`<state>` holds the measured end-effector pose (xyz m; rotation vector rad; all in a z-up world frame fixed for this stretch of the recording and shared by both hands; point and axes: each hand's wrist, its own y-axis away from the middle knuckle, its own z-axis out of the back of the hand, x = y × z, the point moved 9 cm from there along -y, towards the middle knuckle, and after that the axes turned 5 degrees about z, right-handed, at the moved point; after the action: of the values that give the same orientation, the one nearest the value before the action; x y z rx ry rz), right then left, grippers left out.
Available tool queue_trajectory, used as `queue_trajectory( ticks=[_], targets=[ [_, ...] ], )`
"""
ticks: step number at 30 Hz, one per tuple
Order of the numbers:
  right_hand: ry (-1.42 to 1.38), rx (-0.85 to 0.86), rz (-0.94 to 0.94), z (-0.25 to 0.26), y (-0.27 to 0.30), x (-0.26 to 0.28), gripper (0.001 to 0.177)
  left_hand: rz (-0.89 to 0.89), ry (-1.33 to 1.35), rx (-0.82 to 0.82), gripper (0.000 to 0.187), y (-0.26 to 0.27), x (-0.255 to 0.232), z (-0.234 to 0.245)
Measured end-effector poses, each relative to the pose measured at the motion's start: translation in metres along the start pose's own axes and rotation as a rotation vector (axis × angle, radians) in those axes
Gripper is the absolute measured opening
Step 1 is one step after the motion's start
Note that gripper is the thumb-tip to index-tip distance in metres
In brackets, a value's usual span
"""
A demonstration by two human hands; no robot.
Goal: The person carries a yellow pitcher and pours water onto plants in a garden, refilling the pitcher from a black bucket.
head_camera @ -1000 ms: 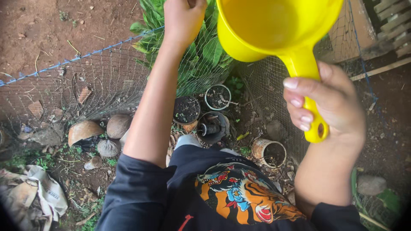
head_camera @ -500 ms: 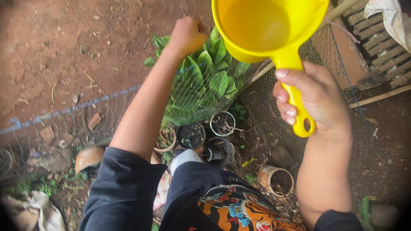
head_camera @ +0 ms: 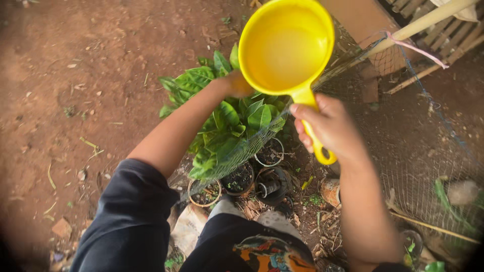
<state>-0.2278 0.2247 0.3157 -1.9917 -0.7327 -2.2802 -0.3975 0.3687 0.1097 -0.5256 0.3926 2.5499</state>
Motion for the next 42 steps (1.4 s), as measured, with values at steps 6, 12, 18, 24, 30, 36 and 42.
queue_trajectory(
  ticks=[6, 12, 18, 24, 30, 36, 42],
  targets=[
    [0.052, -0.101, -0.106, -0.01, -0.015, -0.051, 0.017, 0.402, -0.046, 0.294, 0.039, -0.024, 0.099, -0.144],
    [0.125, -0.207, -0.209, -0.006, -0.011, -0.081, 0.017, 0.717, -0.28, 0.448, 0.052, 0.009, 0.146, -0.237],
    [0.281, -0.23, -0.174, -0.005, -0.007, -0.076, 0.016, 0.868, -0.158, 0.678, 0.05, 0.071, 0.162, -0.279],
    [0.336, -0.269, -0.203, -0.007, -0.007, -0.073, 0.014, 0.788, -0.024, 0.739, 0.052, 0.092, 0.152, -0.306],
    [0.411, -0.289, -0.167, -0.008, -0.009, -0.068, 0.015, 0.776, -0.067, 0.705, 0.093, 0.087, 0.128, -0.279],
    [0.442, -0.276, -0.192, -0.011, -0.01, -0.069, 0.02, 0.803, -0.119, 0.792, 0.109, 0.086, 0.111, -0.261],
    [0.384, -0.266, -0.189, -0.014, -0.013, -0.068, 0.018, 0.889, -0.152, 0.711, 0.134, 0.076, 0.122, -0.267]
  ],
)
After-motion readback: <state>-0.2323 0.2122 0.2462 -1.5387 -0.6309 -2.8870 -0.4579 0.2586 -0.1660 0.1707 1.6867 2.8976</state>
